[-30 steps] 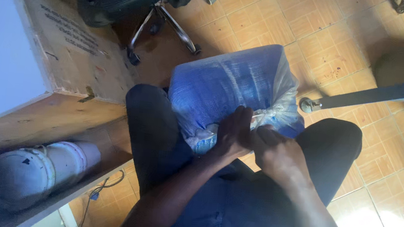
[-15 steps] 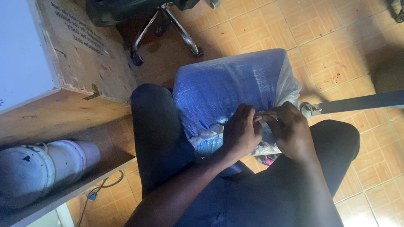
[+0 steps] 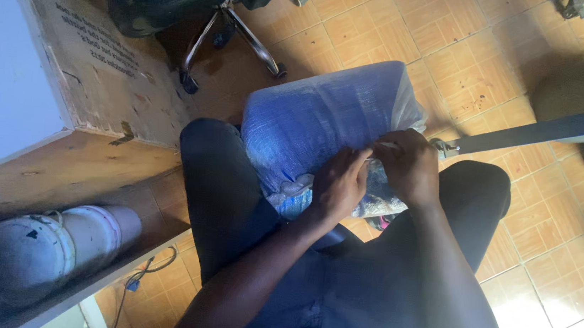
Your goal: The person unbundles a package wrapped in plastic and secured with a white strap by hand.
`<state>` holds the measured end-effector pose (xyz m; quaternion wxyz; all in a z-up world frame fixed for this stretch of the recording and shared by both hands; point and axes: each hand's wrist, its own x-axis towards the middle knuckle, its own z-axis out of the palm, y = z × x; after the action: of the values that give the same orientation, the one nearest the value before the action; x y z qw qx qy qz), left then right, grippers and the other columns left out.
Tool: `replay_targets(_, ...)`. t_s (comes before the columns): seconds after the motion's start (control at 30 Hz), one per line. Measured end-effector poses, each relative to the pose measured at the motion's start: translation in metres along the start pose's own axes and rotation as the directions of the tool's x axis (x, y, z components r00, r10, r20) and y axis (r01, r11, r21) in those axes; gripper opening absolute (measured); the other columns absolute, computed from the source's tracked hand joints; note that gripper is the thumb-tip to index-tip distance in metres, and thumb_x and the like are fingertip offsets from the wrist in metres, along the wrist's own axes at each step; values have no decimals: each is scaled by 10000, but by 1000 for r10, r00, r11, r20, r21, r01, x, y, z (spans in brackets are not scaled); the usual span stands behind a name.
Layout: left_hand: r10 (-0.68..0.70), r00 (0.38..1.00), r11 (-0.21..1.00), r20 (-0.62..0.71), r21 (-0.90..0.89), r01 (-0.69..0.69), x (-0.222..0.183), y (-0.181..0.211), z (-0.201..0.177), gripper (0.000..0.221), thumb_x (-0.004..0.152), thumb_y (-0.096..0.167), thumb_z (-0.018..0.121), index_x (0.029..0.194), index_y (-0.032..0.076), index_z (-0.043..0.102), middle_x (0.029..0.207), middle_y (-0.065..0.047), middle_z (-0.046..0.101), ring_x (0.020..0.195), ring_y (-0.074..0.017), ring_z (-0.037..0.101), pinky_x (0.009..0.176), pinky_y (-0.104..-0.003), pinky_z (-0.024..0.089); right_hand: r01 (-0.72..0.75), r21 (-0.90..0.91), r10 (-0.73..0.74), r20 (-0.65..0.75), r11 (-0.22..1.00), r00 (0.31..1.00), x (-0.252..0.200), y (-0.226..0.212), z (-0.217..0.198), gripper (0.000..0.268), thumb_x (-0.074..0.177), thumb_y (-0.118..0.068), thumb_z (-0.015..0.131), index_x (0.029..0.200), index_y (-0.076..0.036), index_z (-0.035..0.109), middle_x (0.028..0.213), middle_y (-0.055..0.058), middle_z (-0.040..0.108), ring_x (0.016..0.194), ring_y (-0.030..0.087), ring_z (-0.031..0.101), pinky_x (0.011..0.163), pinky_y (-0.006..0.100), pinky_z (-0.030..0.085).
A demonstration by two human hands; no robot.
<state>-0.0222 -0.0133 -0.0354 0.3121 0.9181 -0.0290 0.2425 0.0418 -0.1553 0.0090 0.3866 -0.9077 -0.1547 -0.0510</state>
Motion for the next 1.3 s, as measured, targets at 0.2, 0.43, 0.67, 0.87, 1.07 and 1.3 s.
replay_targets(0.2,-32,998,994,59,-103,38,4,1,-5,217,959,124,642,1173,125,678,874,-75,652,790,-289,738,631,-374,580,62,-24,-63,-5,998,998,5,-1,-5,126,872,-71,843,981,-80,779,807,197,626,719,415,637,638,474,496)
replay_targets(0.43,-112,984,985,138,-115,128,8,6,-19,114,959,164,656,1061,184,703,825,-34,635,742,-253,713,652,-358,569,-28,1,28,-13,1000,1000,6,-18,-13,90,874,-89,838,947,-87,784,834,190,615,764,396,618,710,451,480)
replay_targets(0.67,-269,880,870,391,-293,396,14,4,-28,125,939,137,679,1057,117,713,860,-103,709,830,-316,731,761,-409,571,65,-76,-71,-84,995,994,2,-14,-17,165,855,-246,880,942,-161,770,953,114,537,912,348,545,855,403,427)
replay_targets(0.87,-296,687,646,663,-391,656,15,-17,-26,268,977,340,682,1064,100,763,871,-109,759,797,-255,749,711,-381,553,140,-82,-152,-168,987,974,-2,-27,-25,245,835,-145,919,971,-116,717,1078,127,470,1065,391,469,903,454,402)
replay_targets(1.07,-293,559,444,776,-407,798,33,-14,-52,300,960,344,738,1091,77,780,832,-106,751,755,-186,685,683,-318,479,230,-126,-247,-150,965,957,-5,-18,-21,151,861,-121,862,931,-148,732,1149,113,424,1111,386,445,905,424,398)
replay_targets(1.3,-298,501,243,812,-443,863,20,-32,-23,211,959,301,663,847,129,714,633,5,545,634,-58,485,584,-217,316,332,110,-338,40,937,940,-7,-28,-23,142,853,-147,837,950,-59,783,963,132,534,764,296,644,616,380,555)
